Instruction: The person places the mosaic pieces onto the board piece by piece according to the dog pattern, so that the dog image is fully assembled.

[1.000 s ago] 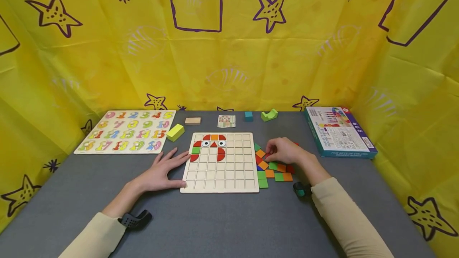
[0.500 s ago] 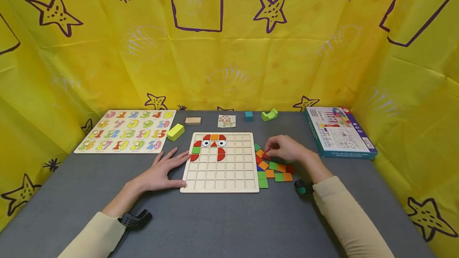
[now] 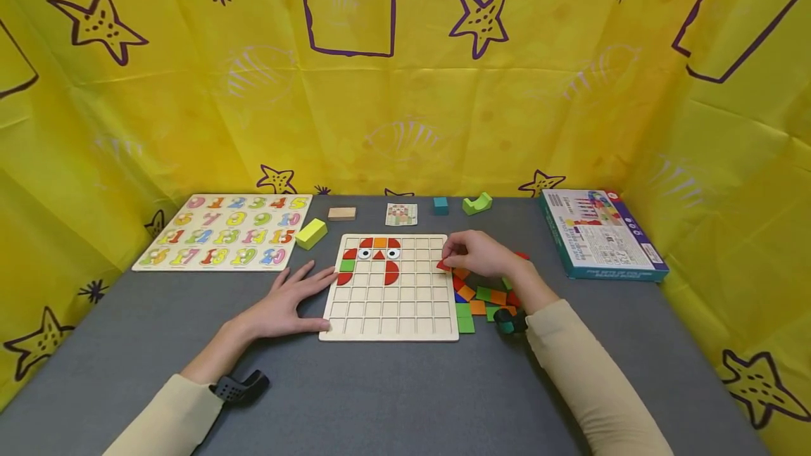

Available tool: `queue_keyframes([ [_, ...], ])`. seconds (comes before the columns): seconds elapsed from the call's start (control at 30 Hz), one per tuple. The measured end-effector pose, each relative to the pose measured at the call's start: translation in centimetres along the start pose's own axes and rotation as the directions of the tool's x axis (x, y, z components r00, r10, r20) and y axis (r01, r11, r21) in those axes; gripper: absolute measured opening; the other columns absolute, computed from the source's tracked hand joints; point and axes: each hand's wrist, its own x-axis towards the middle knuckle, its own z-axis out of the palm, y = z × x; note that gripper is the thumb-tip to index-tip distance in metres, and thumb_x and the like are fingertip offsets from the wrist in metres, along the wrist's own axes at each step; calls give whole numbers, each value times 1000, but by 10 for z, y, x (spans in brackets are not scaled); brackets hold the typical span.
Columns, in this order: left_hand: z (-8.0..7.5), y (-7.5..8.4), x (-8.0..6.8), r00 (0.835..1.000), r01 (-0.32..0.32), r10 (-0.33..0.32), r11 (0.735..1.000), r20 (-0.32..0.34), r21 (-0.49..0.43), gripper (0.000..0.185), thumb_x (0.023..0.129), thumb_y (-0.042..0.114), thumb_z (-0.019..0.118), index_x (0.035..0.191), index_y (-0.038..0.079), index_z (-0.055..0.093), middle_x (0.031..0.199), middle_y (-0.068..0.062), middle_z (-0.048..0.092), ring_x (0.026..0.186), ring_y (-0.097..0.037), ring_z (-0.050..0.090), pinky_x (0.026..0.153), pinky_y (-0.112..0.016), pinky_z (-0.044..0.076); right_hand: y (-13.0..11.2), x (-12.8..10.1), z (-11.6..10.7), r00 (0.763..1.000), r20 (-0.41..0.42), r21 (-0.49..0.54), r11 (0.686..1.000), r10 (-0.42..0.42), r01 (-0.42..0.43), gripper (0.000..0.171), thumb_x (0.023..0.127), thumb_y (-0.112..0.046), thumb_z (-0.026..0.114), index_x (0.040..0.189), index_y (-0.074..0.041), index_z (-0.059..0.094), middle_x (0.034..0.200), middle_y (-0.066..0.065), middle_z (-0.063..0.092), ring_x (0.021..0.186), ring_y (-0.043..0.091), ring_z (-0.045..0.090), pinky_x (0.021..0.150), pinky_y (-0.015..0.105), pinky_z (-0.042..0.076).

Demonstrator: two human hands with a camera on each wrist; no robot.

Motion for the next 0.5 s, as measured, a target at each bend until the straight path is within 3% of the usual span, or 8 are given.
queue_keyframes([
  [0.13, -1, 0, -1, 1000, -8, 8, 1000, -12, 9, 96, 82, 70, 69, 158, 20, 38, 162, 1, 33, 151, -41, 10, 111, -70, -4, -9, 11, 4, 1000, 1, 16, 1000, -4, 4, 6, 97, -13, 70, 99, -8, 67, 88, 2, 65, 80, 22, 56, 72, 35, 47],
  [0.5, -1, 1, -1, 1000, -4, 5, 1000, -10, 11, 96, 82, 71, 68, 158, 20, 38, 162, 1, 32, 151, -41, 10, 111, -71, -4, -30, 46, 23, 994, 15, 47, 993, -112, 111, 4, 96, -11, 71, 98, -8, 69, 89, 0, 67, 81, 20, 57, 77, 33, 49],
])
